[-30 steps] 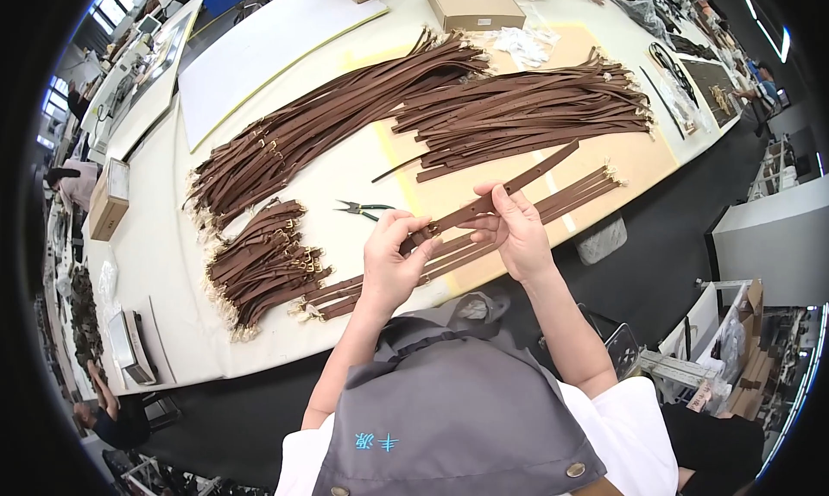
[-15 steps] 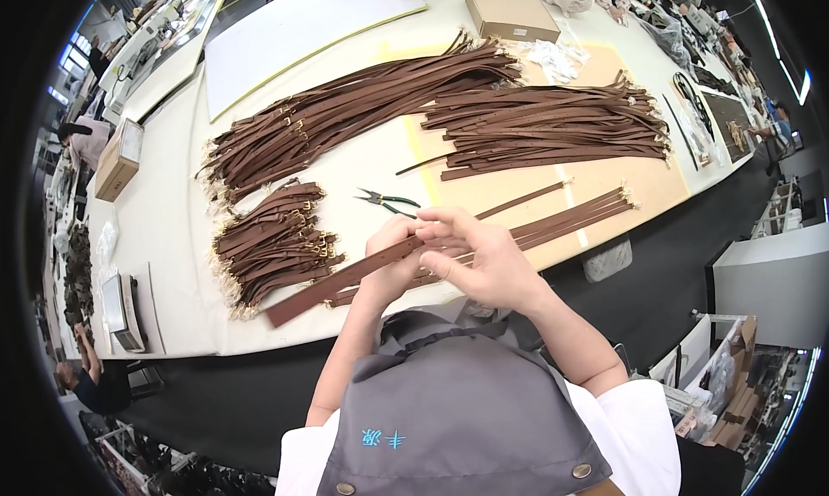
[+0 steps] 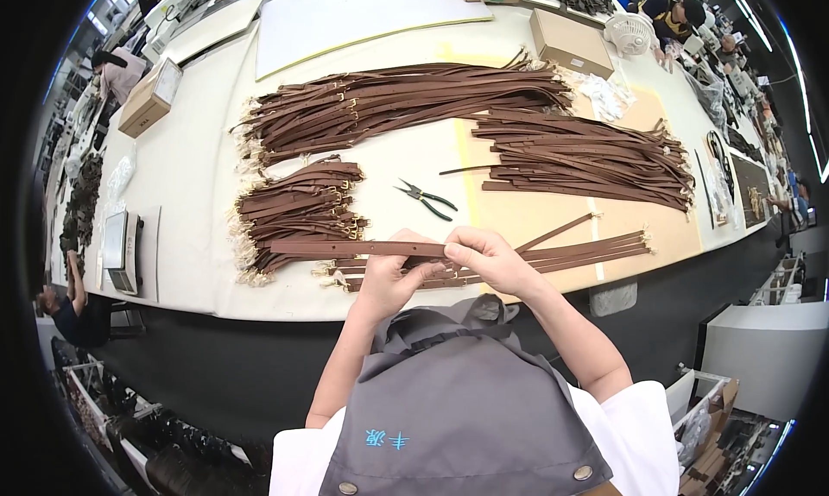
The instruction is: The recorder is attaching metal hooks and rings to thin leather straps in a leather goods workshop.
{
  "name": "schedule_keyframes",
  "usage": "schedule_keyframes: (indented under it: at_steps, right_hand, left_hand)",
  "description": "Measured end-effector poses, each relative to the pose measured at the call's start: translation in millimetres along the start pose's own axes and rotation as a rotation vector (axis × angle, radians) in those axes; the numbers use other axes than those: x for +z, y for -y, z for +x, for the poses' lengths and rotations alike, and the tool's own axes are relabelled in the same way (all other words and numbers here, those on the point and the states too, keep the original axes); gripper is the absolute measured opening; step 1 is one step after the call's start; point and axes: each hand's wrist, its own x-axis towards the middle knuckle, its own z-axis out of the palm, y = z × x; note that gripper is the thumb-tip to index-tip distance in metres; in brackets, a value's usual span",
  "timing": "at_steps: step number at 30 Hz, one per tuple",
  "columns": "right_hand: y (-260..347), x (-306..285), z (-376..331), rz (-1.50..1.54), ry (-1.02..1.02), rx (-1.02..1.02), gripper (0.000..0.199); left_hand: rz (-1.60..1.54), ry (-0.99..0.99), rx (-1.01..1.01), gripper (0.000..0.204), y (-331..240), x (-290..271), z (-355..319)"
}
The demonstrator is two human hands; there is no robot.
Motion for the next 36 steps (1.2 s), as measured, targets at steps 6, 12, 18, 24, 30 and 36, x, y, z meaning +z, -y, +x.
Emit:
schedule_keyframes:
  at_steps: [6, 12, 18, 24, 30, 36]
  right_hand:
    - [-13, -17, 13, -0.024, 0.178, 0.223, 0.032]
    - [75, 39, 52, -0.329, 0.218, 0.049, 0.045]
    - [119, 35, 25, -0.287, 0.158, -0.085, 0.025]
    - [68, -34, -24, -0.501, -0.119, 0.089, 0.028]
    - [52, -45, -56, -0.434, -0.235, 0.159, 0.028]
    - [54, -51, -66, -0.505, -0.183, 0.123, 0.025]
  left_hand:
    - [-0.246, -0.059, -0.152, 0.018, 14, 6, -13]
    - [0.004, 0.130, -0.176, 0.030, 33, 28, -12]
    - [-0.149, 0.043, -0.315, 0.026, 36, 26, -16]
    - [-0.408, 0.003, -0.268, 0.024, 27, 33, -9]
    - [-0.407, 0.116, -0.387, 0.026, 28, 32, -16]
    - [-0.581, 0.137, -0.423, 0.029, 19, 38, -12]
